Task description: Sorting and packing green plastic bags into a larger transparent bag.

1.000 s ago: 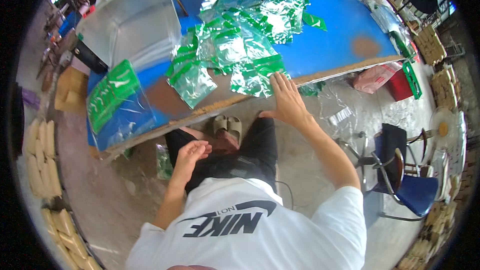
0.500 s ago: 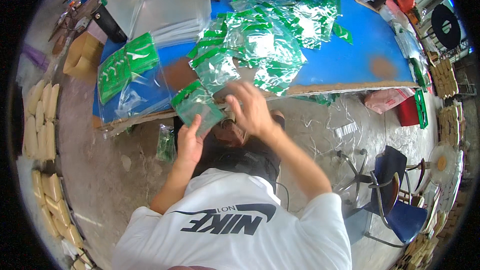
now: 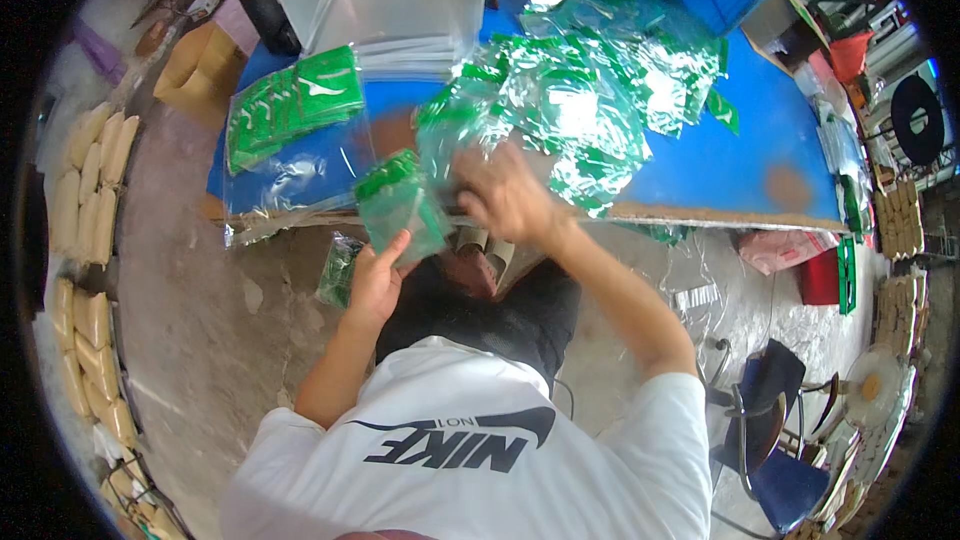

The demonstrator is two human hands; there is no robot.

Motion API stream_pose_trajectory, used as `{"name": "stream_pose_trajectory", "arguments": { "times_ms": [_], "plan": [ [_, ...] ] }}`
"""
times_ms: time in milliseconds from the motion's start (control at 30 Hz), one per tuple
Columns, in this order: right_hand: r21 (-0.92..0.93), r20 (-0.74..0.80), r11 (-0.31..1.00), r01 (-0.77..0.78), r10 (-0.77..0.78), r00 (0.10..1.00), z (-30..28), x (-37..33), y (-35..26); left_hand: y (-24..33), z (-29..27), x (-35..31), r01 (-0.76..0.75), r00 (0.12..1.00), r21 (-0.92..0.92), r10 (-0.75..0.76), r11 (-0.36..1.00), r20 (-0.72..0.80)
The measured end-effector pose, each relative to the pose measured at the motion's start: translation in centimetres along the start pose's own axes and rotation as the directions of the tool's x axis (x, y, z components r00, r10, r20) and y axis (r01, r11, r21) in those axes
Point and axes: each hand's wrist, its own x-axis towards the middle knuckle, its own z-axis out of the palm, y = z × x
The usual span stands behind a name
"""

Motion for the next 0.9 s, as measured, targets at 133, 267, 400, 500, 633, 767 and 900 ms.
{"name": "stream_pose_trajectory", "arguments": {
  "times_ms": [133, 267, 400, 500, 633, 767, 900],
  "plan": [
    [0.392, 0.047, 0.916, -0.083, 0.07, 0.996, -0.5, -0.6, -2.6, -0.1, 0.4, -0.1, 0.068, 0.995, 0.037, -0.07, 0.997, 0.074],
    [-0.129, -0.153, 0.969, -0.21, 0.19, 0.97, -0.6, 2.4, 1.6, 0.1, 0.4, -0.6, 0.008, 1.0, 0.018, -0.009, 1.0, 0.012],
    [-0.115, 0.087, 0.993, 0.028, -0.018, 0.996, 0.3, 0.3, 1.3, 0.2, -1.0, 0.0, -0.032, 0.999, -0.078, 0.033, 0.996, 0.007],
    [0.382, 0.161, 0.923, 0.051, -0.12, 0.98, 0.2, -2.2, -1.6, 0.1, -0.9, 0.2, 0.056, 0.995, -0.03, -0.053, 0.998, 0.085],
    [0.313, 0.02, 0.925, -0.217, 0.222, 0.975, -2.1, 2.2, -0.1, -0.2, -0.2, -0.4, 0.02, 0.998, -0.031, -0.018, 0.999, 0.063],
    [-0.26, 0.035, 0.96, -0.099, 0.112, 0.993, 1.2, 0.6, 2.6, -0.7, -1.0, 0.2, 0.011, 0.998, -0.146, -0.001, 0.989, 0.068],
    [0.361, 0.097, 0.932, -0.039, 0.004, 0.995, 0.0, -1.3, -3.9, -1.5, -0.4, -0.4, 0.073, 0.996, -0.204, -0.059, 0.976, 0.072]
  ]
}}
